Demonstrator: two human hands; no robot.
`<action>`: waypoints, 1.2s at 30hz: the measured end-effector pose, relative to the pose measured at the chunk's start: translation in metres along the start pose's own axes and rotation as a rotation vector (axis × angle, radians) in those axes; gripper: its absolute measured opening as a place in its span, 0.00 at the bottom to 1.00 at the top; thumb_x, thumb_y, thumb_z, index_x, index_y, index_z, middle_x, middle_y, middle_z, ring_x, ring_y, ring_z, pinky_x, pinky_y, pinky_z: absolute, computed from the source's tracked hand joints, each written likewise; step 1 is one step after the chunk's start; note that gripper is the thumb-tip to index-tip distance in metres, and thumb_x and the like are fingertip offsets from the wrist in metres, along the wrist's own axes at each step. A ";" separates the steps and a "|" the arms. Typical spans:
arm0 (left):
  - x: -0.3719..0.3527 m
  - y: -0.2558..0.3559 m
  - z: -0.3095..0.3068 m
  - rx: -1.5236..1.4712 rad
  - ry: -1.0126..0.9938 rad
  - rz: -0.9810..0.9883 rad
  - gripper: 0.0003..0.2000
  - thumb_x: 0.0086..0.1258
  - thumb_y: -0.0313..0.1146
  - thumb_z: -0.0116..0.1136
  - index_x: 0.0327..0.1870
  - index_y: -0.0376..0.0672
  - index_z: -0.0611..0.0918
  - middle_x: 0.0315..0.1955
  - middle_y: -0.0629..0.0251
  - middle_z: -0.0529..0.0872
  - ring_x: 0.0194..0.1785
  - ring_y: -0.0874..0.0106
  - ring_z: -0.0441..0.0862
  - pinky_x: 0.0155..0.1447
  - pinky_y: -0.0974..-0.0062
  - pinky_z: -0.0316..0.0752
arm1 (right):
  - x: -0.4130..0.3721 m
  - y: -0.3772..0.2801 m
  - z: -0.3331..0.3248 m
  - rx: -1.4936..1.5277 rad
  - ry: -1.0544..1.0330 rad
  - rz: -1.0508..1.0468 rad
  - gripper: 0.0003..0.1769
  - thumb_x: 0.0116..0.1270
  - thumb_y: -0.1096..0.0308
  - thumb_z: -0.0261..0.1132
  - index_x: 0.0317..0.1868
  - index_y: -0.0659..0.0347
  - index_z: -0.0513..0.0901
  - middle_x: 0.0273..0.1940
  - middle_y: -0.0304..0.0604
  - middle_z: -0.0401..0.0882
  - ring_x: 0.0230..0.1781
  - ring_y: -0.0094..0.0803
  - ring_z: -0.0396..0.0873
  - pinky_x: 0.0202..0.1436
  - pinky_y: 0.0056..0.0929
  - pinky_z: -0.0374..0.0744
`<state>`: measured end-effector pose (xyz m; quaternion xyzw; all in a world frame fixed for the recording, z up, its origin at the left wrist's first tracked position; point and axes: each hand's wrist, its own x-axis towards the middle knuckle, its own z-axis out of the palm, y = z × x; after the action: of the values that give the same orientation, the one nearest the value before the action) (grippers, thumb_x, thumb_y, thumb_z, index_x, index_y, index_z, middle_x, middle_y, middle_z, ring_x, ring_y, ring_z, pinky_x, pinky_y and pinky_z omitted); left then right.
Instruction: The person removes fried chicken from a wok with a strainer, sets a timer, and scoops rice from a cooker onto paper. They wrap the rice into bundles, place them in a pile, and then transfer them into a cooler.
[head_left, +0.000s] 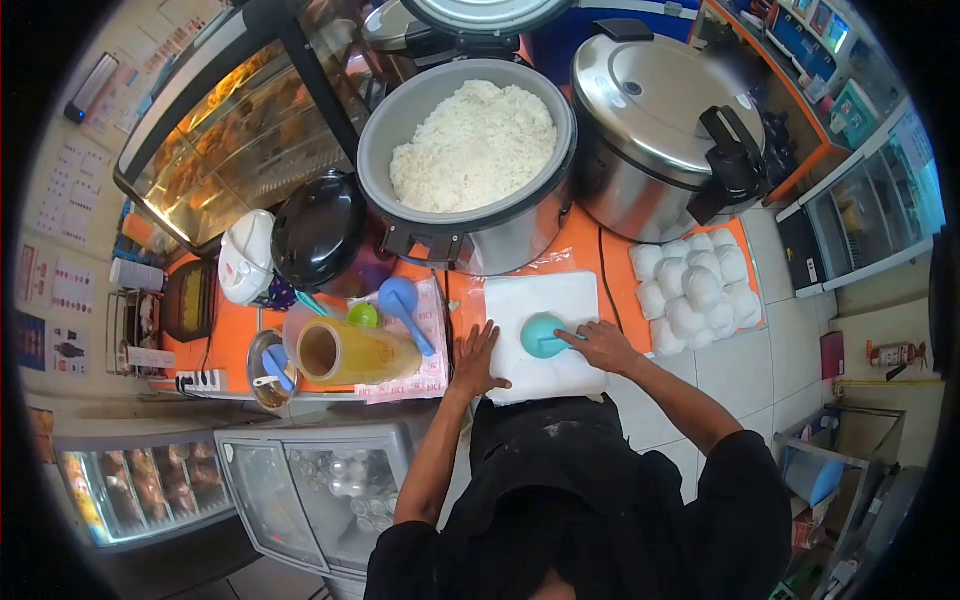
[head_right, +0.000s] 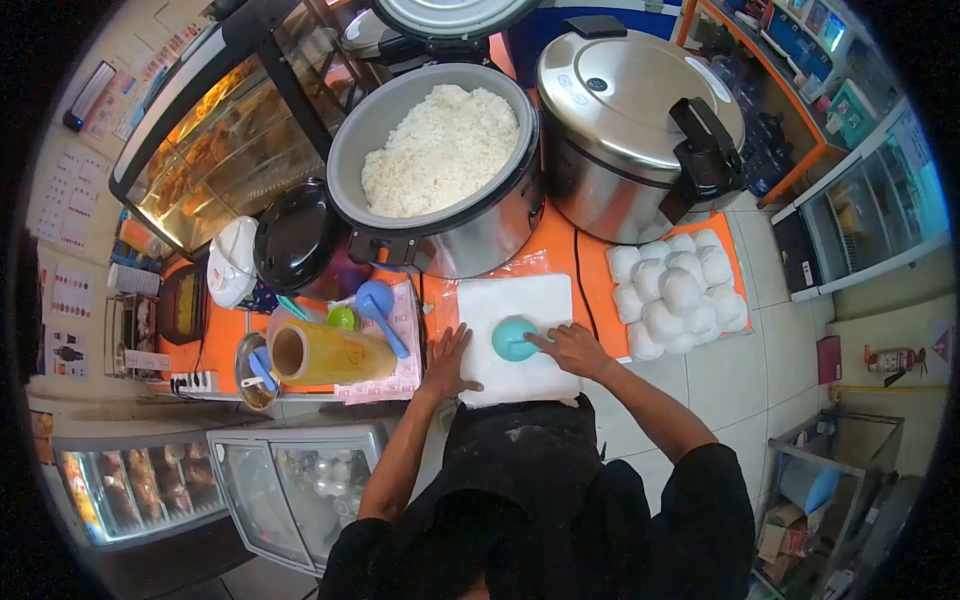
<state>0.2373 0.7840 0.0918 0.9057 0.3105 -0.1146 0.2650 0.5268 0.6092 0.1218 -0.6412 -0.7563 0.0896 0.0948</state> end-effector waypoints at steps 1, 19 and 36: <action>0.000 0.001 0.000 -0.003 0.002 -0.001 0.68 0.38 0.53 0.86 0.84 0.47 0.55 0.86 0.66 0.46 0.88 0.57 0.37 0.85 0.38 0.36 | 0.004 0.000 -0.001 0.019 -0.022 0.024 0.29 0.77 0.64 0.59 0.77 0.38 0.70 0.41 0.44 0.85 0.43 0.42 0.85 0.52 0.43 0.80; -0.016 0.011 0.003 0.143 -0.001 -0.043 0.67 0.45 0.67 0.78 0.84 0.43 0.54 0.85 0.61 0.47 0.87 0.54 0.38 0.85 0.41 0.33 | -0.002 -0.009 -0.046 0.480 0.061 0.316 0.28 0.78 0.58 0.61 0.75 0.52 0.72 0.50 0.55 0.87 0.46 0.53 0.86 0.51 0.49 0.83; -0.058 0.045 0.014 -0.151 0.151 0.323 0.38 0.58 0.39 0.77 0.71 0.41 0.74 0.73 0.55 0.70 0.77 0.55 0.65 0.80 0.55 0.60 | -0.017 -0.021 -0.008 0.501 -0.039 0.074 0.30 0.64 0.59 0.74 0.63 0.63 0.79 0.65 0.52 0.77 0.69 0.50 0.72 0.75 0.46 0.68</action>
<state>0.2195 0.7170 0.1198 0.9274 0.1877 0.0214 0.3229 0.5117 0.5894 0.1345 -0.6230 -0.6883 0.2899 0.2327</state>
